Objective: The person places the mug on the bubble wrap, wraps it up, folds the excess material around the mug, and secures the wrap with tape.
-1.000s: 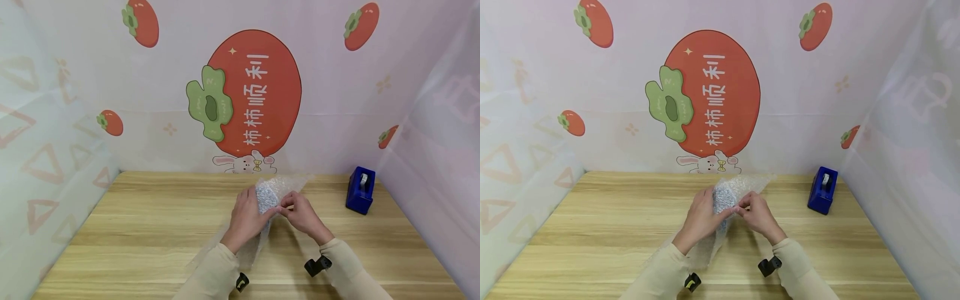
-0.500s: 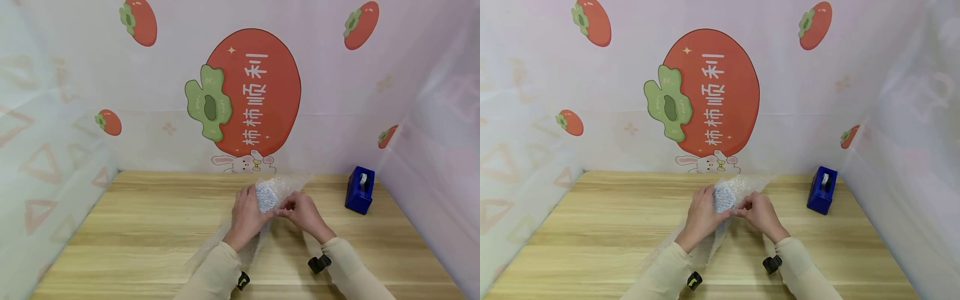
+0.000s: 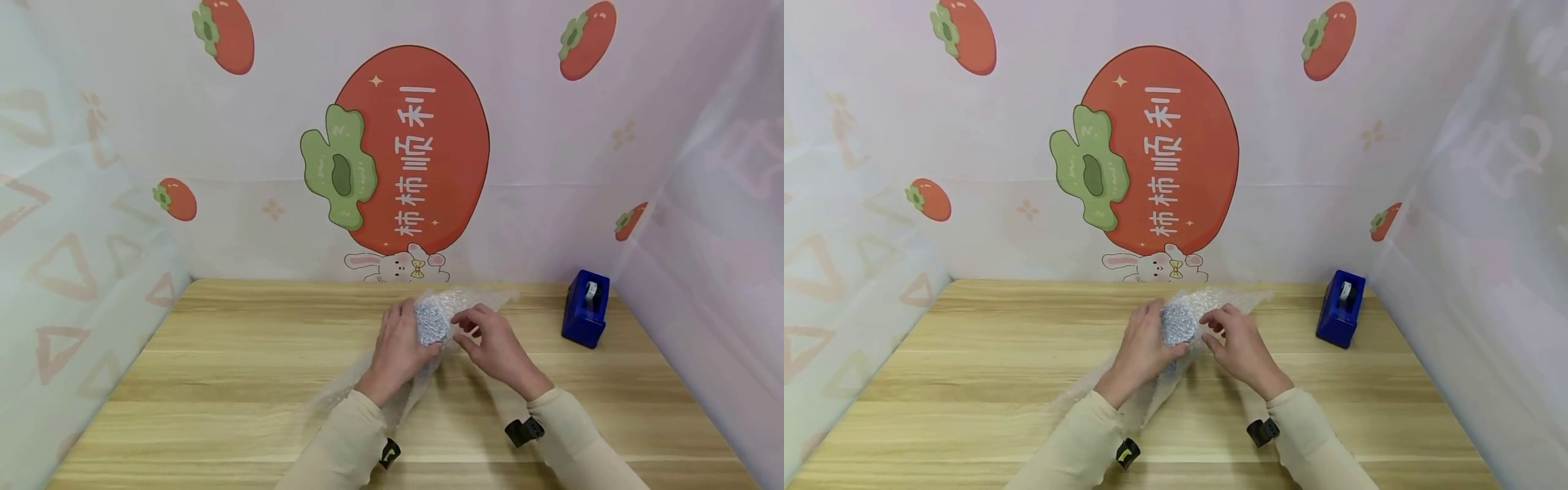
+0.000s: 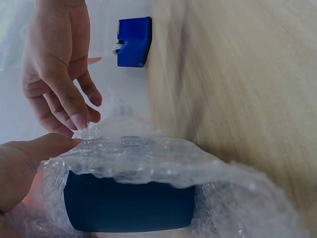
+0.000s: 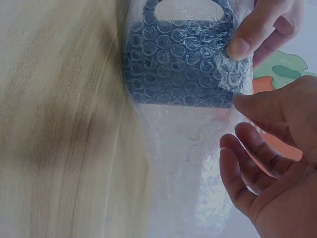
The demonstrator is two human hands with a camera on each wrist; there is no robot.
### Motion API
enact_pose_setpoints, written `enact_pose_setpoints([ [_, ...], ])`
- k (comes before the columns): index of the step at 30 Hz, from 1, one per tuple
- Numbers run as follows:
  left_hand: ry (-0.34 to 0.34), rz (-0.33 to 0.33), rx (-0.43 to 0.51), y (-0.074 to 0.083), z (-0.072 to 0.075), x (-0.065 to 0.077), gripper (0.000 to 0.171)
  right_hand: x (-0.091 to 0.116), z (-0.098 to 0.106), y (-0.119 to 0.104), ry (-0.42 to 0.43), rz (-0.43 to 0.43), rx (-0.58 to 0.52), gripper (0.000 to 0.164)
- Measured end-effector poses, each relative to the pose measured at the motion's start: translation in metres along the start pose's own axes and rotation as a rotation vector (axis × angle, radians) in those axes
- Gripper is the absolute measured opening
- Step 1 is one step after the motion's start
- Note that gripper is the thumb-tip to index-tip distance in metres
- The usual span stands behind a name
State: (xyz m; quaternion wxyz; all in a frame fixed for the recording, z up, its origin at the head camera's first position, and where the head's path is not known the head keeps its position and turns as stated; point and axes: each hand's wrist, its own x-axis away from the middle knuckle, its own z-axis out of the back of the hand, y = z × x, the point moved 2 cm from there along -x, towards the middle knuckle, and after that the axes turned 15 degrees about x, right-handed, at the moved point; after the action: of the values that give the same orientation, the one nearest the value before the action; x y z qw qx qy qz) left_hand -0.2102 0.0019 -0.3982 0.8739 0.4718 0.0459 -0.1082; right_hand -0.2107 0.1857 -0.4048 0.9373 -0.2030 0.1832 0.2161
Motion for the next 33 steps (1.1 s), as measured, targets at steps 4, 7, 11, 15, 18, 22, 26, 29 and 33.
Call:
enact_pose_setpoints([
  [4, -0.018, -0.012, 0.003, 0.000, 0.002, -0.001, 0.089, 0.002, 0.003, 0.000, -0.004, 0.003, 0.013, 0.023],
  [7, -0.038, -0.032, -0.030, 0.000, 0.006, -0.003, 0.087, 0.002, 0.006, 0.000, 0.004, 0.003, 0.011, 0.022],
  [11, -0.062, -0.041, -0.084, -0.001, 0.011, -0.006, 0.085, 0.002, 0.009, -0.002, 0.023, 0.031, 0.006, 0.023],
  [15, -0.103, -0.052, -0.090, -0.002, 0.015, -0.008, 0.084, -0.001, 0.010, -0.005, 0.025, 0.074, 0.040, 0.027],
  [18, -0.148, -0.059, -0.075, -0.003, 0.019, -0.010, 0.085, -0.004, 0.011, -0.008, 0.010, 0.095, 0.081, 0.036],
  [22, -0.230, -0.044, -0.036, -0.006, 0.025, -0.013, 0.086, -0.011, 0.010, -0.011, -0.028, 0.123, 0.139, 0.057],
  [26, -0.318, -0.037, 0.031, -0.009, 0.030, -0.016, 0.086, -0.015, 0.007, -0.012, -0.095, 0.139, 0.173, 0.075],
  [29, -0.358, -0.061, 0.069, -0.012, 0.032, -0.018, 0.085, -0.017, 0.005, -0.013, -0.149, 0.138, 0.152, 0.080],
  [33, -0.369, -0.078, 0.110, -0.016, 0.033, -0.019, 0.086, -0.017, 0.001, -0.014, -0.210, 0.124, 0.102, 0.077],
])
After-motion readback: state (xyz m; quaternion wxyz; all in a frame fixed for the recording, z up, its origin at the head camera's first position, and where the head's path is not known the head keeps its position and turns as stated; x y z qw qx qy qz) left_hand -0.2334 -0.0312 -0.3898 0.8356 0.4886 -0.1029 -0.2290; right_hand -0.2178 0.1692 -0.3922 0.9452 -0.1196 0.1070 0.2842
